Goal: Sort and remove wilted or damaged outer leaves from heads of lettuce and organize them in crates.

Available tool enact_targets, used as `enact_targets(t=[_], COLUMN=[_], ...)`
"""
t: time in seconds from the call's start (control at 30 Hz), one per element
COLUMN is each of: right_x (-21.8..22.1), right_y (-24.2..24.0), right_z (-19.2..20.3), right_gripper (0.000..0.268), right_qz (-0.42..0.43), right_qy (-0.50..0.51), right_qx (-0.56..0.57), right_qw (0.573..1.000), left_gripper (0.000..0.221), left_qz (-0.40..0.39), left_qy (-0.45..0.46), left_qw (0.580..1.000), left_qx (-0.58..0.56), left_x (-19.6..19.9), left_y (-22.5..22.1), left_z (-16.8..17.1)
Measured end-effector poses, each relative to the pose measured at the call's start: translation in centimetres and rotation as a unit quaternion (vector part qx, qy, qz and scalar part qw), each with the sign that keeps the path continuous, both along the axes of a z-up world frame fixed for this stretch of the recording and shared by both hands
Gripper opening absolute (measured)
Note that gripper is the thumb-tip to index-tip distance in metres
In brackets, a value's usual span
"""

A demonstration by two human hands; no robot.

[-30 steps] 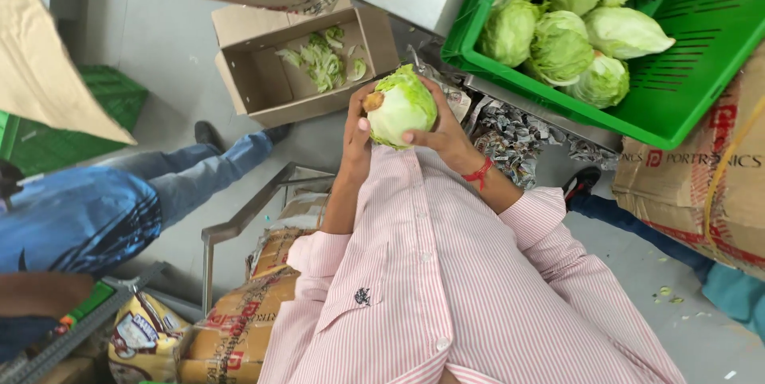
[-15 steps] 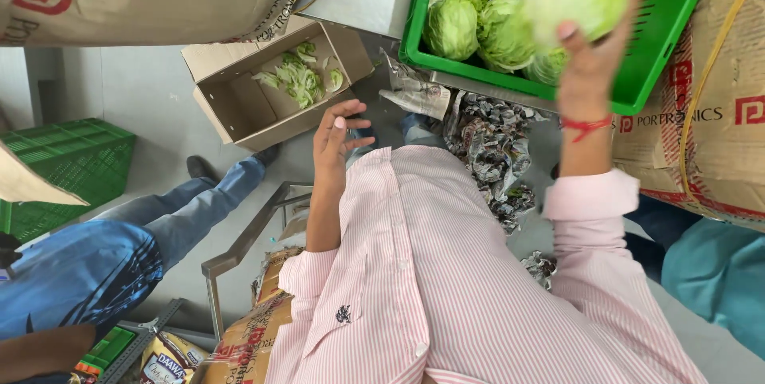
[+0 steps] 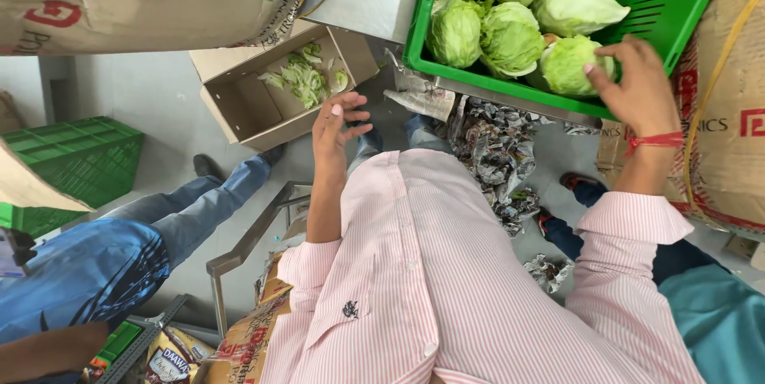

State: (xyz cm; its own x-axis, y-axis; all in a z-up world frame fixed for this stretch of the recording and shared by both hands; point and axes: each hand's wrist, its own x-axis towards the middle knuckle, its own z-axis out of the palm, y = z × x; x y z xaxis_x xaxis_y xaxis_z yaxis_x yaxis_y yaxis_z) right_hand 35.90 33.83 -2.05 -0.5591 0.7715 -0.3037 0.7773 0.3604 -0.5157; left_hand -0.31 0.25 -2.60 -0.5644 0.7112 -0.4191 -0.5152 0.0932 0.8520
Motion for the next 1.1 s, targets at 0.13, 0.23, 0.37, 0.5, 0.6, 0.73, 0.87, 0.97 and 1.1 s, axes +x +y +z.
enact_targets(t=[0.13, 0.23, 0.37, 0.5, 0.6, 0.73, 0.87, 0.97, 1.1], right_x=[-4.0, -10.6, -18.5, -22.4, -24.0, -23.6, -23.2, -22.2, -20.3], right_y=[0.7, 1.5, 4.4, 8.0, 8.7, 10.2, 9.6, 9.6, 7.4], right_z=[1.2, 1.4, -2.6, -9.4, -10.1, -11.3, -8.7, -6.4, -2.2], right_gripper=[0.032, 0.035, 0.04, 0.068, 0.087, 0.084, 0.077, 0.081, 0.068], right_qz=[0.101, 0.135, 0.154, 0.341, 0.37, 0.366, 0.351, 0.249, 0.117], right_qy=[0.052, 0.136, 0.149, 0.06, -0.01, -0.005, 0.021, 0.085, 0.332], right_qx=[0.152, 0.084, 0.015, 0.186, 0.211, 0.192, 0.163, 0.138, 0.007], right_qw=[0.982, 0.978, 0.977, 0.92, 0.905, 0.91, 0.922, 0.955, 0.936], left_gripper=[0.048, 0.049, 0.053, 0.054, 0.055, 0.056, 0.055, 0.052, 0.043], left_qz=[0.007, 0.018, 0.04, 0.075, 0.113, 0.141, 0.129, 0.103, 0.03], left_qy=[-0.001, -0.004, -0.002, -0.001, -0.012, -0.027, -0.025, -0.012, 0.043], left_qw=[1.0, 1.0, 0.999, 0.997, 0.993, 0.989, 0.99, 0.993, 0.998], left_qx=[0.002, -0.002, -0.002, -0.021, -0.026, -0.036, -0.052, -0.058, -0.042], left_x=[0.2, 0.7, 1.4, 1.9, 2.3, 2.5, 2.5, 2.0, 1.3], left_y=[0.3, -0.1, -1.1, -2.4, -3.6, -4.4, -4.0, -3.4, -2.1], left_z=[-0.7, -1.2, -1.6, -1.7, -2.5, -3.2, -2.7, -1.8, -1.1])
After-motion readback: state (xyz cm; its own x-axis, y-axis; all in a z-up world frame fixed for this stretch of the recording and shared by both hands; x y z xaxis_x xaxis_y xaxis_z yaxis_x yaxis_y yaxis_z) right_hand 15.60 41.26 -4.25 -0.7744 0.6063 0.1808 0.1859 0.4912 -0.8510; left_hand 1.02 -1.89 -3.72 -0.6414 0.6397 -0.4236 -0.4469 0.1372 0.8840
